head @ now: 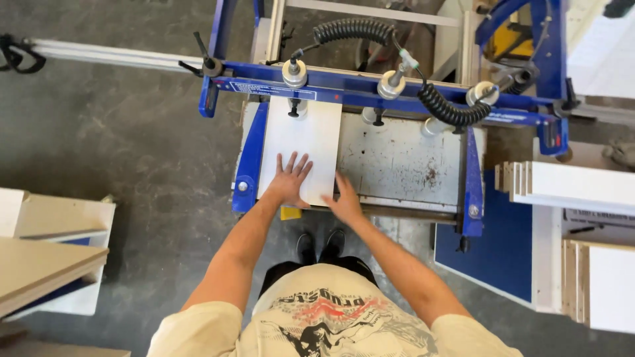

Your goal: Positioning white wooden panels into a multi-spindle drilling machine and then stacking the finished pieces in a storage rack.

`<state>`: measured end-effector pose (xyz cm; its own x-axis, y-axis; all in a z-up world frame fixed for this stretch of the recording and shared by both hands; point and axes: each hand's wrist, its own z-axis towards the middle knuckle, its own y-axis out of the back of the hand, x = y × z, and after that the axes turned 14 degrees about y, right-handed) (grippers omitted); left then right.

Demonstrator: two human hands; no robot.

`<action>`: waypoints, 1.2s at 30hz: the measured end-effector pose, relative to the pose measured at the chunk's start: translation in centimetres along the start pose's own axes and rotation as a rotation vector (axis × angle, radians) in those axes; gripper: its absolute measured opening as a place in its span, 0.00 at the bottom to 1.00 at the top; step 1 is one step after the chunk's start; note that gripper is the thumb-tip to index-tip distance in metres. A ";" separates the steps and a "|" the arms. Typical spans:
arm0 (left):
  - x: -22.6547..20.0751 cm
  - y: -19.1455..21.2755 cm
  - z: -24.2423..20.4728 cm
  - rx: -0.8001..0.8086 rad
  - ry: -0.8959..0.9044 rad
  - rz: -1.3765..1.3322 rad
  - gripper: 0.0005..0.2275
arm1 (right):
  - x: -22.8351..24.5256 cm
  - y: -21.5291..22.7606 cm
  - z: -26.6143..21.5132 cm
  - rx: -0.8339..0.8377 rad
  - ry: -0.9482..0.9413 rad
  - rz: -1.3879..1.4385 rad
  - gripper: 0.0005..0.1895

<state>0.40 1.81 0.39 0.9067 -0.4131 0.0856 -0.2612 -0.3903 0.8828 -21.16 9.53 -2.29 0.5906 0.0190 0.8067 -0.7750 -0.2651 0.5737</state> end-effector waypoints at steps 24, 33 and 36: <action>1.6 -16.0 2.8 -0.137 0.597 -1.045 0.37 | -2.7 -2.1 -4.7 -0.080 0.029 -0.314 0.46; -10.3 -9.3 -2.1 0.034 0.581 -1.118 0.28 | -9.9 2.4 -15.3 -0.223 -0.004 -0.402 0.51; -15.6 -9.8 -0.7 -0.008 0.548 -1.136 0.25 | -12.5 5.5 -18.1 -0.243 0.025 -0.410 0.52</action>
<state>-10.94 12.63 -9.25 0.6368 0.5467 -0.5436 0.7541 -0.2948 0.5869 -36.89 25.27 -6.64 0.8556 0.0986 0.5081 -0.5108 0.0023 0.8597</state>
